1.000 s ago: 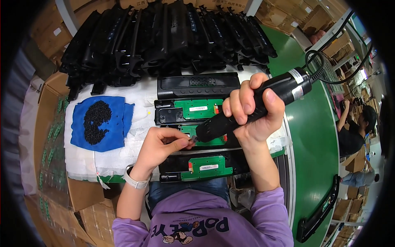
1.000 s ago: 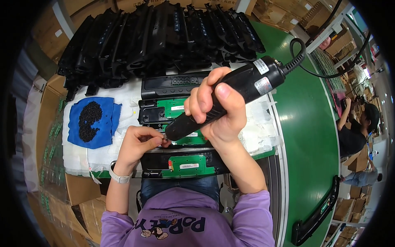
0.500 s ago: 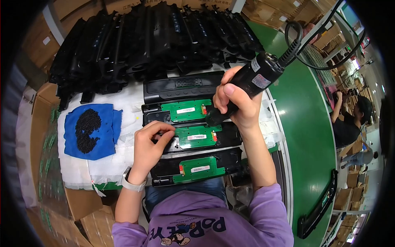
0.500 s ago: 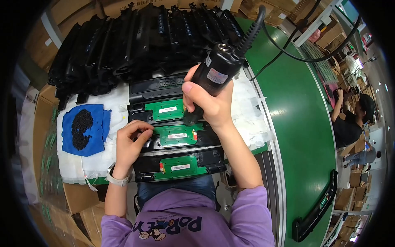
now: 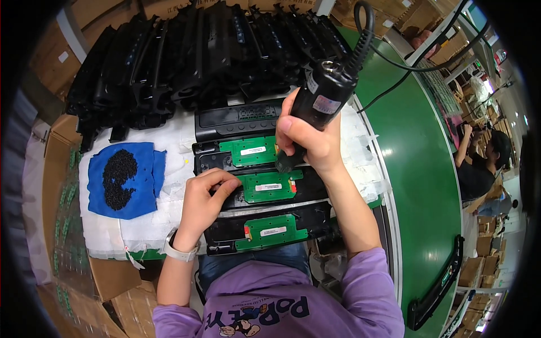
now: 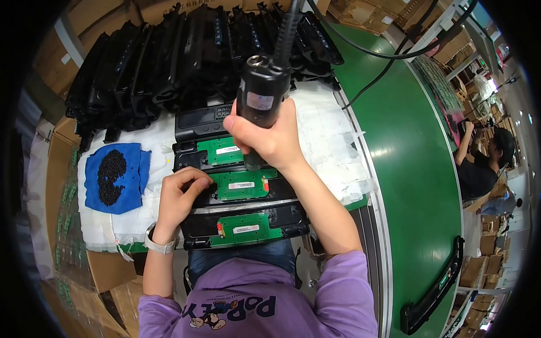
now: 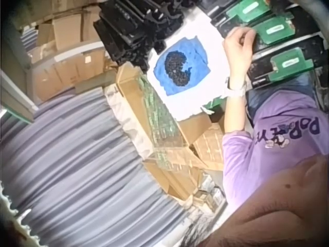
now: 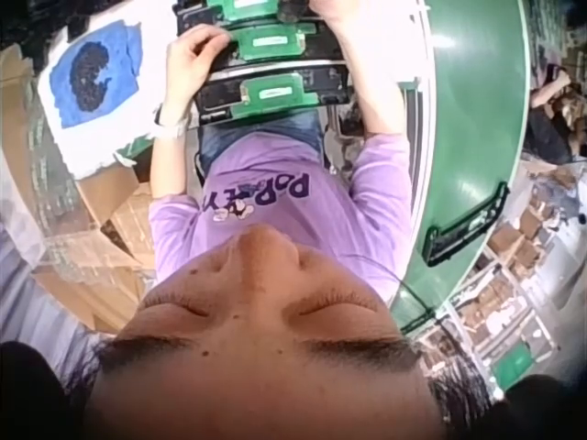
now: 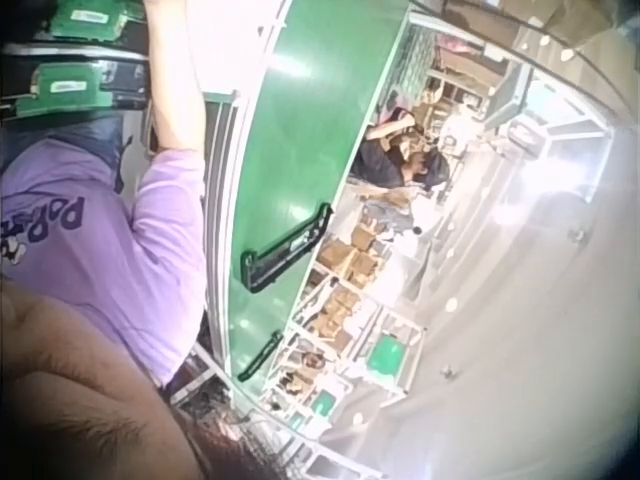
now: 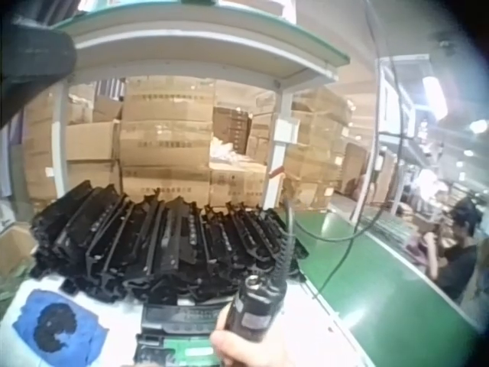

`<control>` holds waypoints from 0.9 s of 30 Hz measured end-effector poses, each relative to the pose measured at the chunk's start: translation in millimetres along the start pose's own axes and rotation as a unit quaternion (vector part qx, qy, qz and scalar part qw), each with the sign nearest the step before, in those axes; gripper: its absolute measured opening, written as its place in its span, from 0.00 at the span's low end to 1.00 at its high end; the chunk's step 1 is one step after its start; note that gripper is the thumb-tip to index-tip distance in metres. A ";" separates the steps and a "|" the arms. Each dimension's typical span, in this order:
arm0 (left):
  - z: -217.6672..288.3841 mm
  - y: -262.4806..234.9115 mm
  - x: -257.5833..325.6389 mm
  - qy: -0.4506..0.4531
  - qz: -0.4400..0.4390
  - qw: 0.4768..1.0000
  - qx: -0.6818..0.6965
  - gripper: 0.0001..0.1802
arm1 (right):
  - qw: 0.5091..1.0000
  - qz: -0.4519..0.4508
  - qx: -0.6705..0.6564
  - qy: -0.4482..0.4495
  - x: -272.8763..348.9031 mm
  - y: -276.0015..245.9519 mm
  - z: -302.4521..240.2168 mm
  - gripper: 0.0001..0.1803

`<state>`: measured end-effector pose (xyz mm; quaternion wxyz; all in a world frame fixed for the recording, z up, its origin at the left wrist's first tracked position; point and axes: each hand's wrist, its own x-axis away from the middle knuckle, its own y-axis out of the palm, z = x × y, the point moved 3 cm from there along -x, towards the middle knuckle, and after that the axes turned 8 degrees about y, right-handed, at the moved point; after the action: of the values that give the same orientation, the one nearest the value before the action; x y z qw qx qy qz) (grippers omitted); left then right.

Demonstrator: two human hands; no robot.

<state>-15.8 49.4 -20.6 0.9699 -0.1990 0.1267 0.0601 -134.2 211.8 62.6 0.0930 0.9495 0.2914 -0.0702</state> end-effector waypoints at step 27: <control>22.9 -2.9 9.8 0.016 -0.006 0.991 0.134 0.05 | 0.947 -0.081 -0.282 -0.134 28.9 12.2 -21.0 0.16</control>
<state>-0.8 56.7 -1.8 0.9860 -0.0692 0.1480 0.0331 -101.9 222.1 79.3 0.3893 0.8396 0.3598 -0.1191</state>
